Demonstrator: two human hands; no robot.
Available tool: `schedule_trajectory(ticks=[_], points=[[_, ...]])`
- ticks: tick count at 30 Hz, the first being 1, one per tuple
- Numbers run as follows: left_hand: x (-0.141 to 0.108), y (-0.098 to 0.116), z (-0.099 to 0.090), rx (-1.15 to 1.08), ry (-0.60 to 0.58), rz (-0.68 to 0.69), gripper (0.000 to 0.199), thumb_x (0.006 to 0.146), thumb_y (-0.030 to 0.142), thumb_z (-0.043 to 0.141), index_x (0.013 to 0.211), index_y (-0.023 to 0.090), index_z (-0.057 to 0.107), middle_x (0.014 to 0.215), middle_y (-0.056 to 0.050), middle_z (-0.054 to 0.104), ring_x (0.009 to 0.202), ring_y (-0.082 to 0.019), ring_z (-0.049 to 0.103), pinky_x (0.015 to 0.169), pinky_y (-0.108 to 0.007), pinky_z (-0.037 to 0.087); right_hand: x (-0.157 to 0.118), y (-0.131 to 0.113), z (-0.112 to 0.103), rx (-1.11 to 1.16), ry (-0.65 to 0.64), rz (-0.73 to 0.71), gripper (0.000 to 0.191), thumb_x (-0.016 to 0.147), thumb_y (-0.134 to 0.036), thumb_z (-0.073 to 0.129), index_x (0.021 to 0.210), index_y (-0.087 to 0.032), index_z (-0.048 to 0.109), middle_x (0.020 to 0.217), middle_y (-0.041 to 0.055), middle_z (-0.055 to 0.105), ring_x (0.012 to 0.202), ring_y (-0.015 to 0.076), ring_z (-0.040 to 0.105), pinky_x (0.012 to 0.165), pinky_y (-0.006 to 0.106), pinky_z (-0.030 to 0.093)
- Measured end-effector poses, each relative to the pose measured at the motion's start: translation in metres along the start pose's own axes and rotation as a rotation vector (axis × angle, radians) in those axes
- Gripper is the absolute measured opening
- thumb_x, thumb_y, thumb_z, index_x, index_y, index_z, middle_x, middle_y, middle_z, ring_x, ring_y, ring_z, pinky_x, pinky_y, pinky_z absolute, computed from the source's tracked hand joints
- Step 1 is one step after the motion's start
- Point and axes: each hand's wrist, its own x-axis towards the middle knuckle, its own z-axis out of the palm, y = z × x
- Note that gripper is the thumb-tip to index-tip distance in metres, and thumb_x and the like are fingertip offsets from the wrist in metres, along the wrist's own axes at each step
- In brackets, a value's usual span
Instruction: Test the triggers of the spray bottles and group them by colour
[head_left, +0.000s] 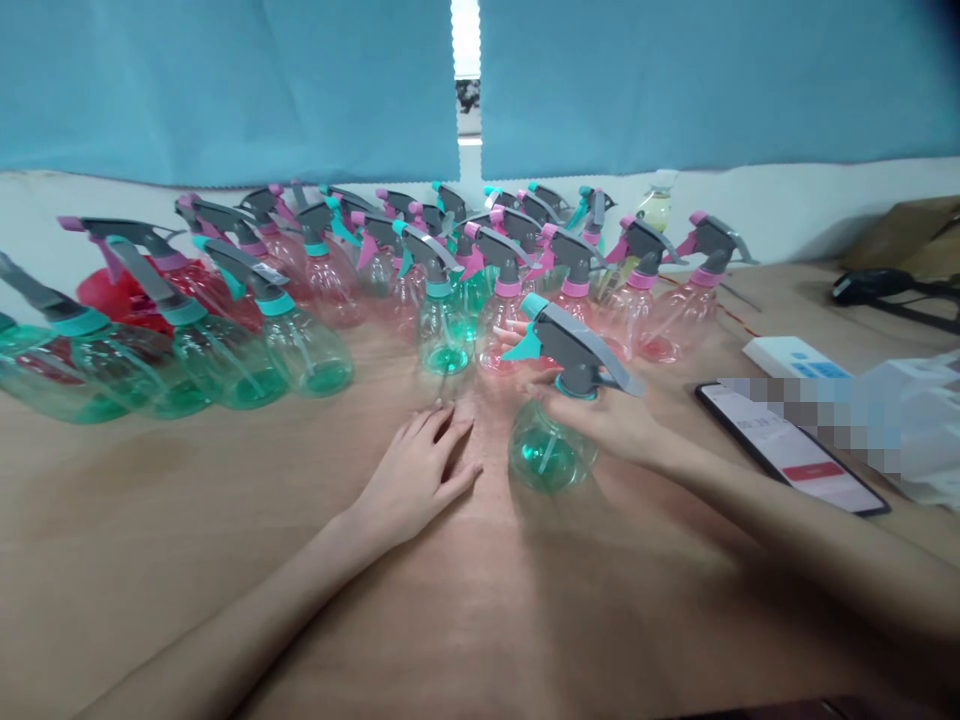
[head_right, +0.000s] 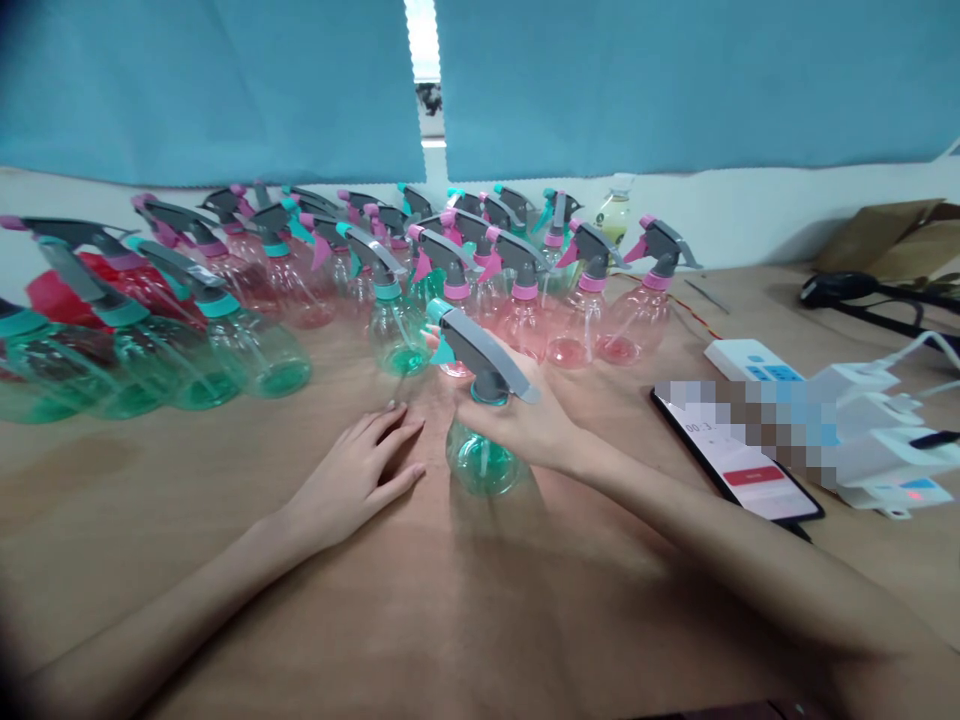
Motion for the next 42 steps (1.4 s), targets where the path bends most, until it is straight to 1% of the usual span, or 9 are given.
schedule_trajectory(ticks=[4, 6, 14, 18, 24, 30, 34, 37, 42], points=[[0.0006, 0.0007, -0.0003, 0.006, -0.014, -0.005, 0.046, 0.095, 0.044, 0.048, 0.131, 0.015, 0.051, 0.137, -0.017, 0.050, 0.126, -0.033, 0.045, 0.103, -0.051, 0.038, 0.0009, -0.0058, 0.0004, -0.028, 0.036, 0.000, 0.010, 0.075, -0.028, 0.055, 0.080, -0.025, 0.063, 0.071, 0.0010, 0.065, 0.065, 0.0170, 0.059, 0.059, 0.031, 0.050], [0.0005, 0.0012, -0.0002, 0.008, -0.017, -0.008, 0.047, 0.095, 0.044, 0.048, 0.131, 0.015, 0.051, 0.137, -0.017, 0.049, 0.127, -0.033, 0.044, 0.104, -0.050, 0.037, 0.0011, -0.0083, 0.0008, -0.058, 0.054, 0.023, 0.010, 0.075, -0.030, 0.054, 0.072, -0.025, 0.062, 0.066, 0.0009, 0.065, 0.065, 0.0171, 0.060, 0.059, 0.031, 0.051], [0.0006, 0.0014, 0.0000, 0.015, -0.015, -0.007, 0.048, 0.095, 0.043, 0.049, 0.132, 0.014, 0.050, 0.137, -0.018, 0.050, 0.127, -0.033, 0.045, 0.104, -0.050, 0.038, 0.0019, -0.0079, 0.0015, -0.059, 0.042, 0.040, 0.012, 0.073, -0.031, 0.053, 0.067, -0.026, 0.062, 0.072, 0.0022, 0.069, 0.073, 0.0191, 0.063, 0.064, 0.033, 0.054], [0.0005, 0.0014, 0.0003, 0.007, -0.011, -0.004, 0.047, 0.095, 0.043, 0.048, 0.131, 0.014, 0.050, 0.137, -0.018, 0.049, 0.127, -0.033, 0.044, 0.104, -0.050, 0.037, 0.0020, -0.0084, 0.0010, -0.066, 0.032, 0.048, 0.012, 0.073, -0.031, 0.053, 0.070, -0.025, 0.063, 0.076, 0.0026, 0.070, 0.072, 0.0195, 0.063, 0.065, 0.035, 0.054], [0.0000, 0.0011, 0.0009, 0.009, -0.010, -0.007, 0.047, 0.095, 0.043, 0.048, 0.131, 0.014, 0.050, 0.137, -0.018, 0.049, 0.127, -0.033, 0.044, 0.104, -0.050, 0.037, 0.0023, -0.0073, 0.0008, -0.044, 0.009, 0.057, 0.011, 0.074, -0.030, 0.054, 0.074, -0.025, 0.064, 0.074, 0.0034, 0.070, 0.081, 0.0234, 0.066, 0.072, 0.038, 0.055], [0.0005, 0.0015, 0.0000, 0.007, -0.011, -0.005, 0.047, 0.095, 0.043, 0.049, 0.131, 0.014, 0.051, 0.137, -0.018, 0.049, 0.127, -0.033, 0.044, 0.104, -0.051, 0.037, 0.0010, -0.0034, -0.0008, -0.053, -0.011, 0.068, 0.015, 0.072, -0.026, 0.054, 0.079, -0.025, 0.067, 0.075, 0.0030, 0.070, 0.079, 0.0234, 0.067, 0.073, 0.039, 0.054], [0.0003, 0.0017, -0.0004, 0.008, -0.008, 0.000, 0.046, 0.095, 0.043, 0.048, 0.130, 0.013, 0.052, 0.136, -0.018, 0.050, 0.126, -0.033, 0.045, 0.103, -0.050, 0.038, 0.0019, -0.0055, -0.0013, -0.058, -0.023, 0.087, 0.027, 0.069, -0.021, 0.052, 0.092, -0.026, 0.066, 0.077, 0.0016, 0.069, 0.076, 0.0230, 0.066, 0.068, 0.038, 0.053], [-0.0002, 0.0013, -0.0003, 0.012, -0.003, 0.004, 0.046, 0.095, 0.043, 0.048, 0.130, 0.013, 0.052, 0.136, -0.018, 0.050, 0.125, -0.033, 0.045, 0.103, -0.050, 0.038, 0.0029, -0.0075, -0.0010, -0.047, -0.016, 0.086, 0.035, 0.068, -0.020, 0.051, 0.100, -0.027, 0.064, 0.082, 0.0009, 0.069, 0.076, 0.0220, 0.065, 0.070, 0.038, 0.053], [-0.0003, 0.0013, -0.0003, 0.011, -0.006, -0.001, 0.045, 0.095, 0.043, 0.048, 0.130, 0.014, 0.052, 0.136, -0.017, 0.049, 0.126, -0.033, 0.044, 0.103, -0.050, 0.038, 0.0022, -0.0060, -0.0018, -0.059, -0.057, 0.121, 0.018, 0.070, -0.023, 0.052, 0.085, -0.026, 0.062, 0.079, 0.0016, 0.067, 0.079, 0.0218, 0.064, 0.075, 0.039, 0.052]])
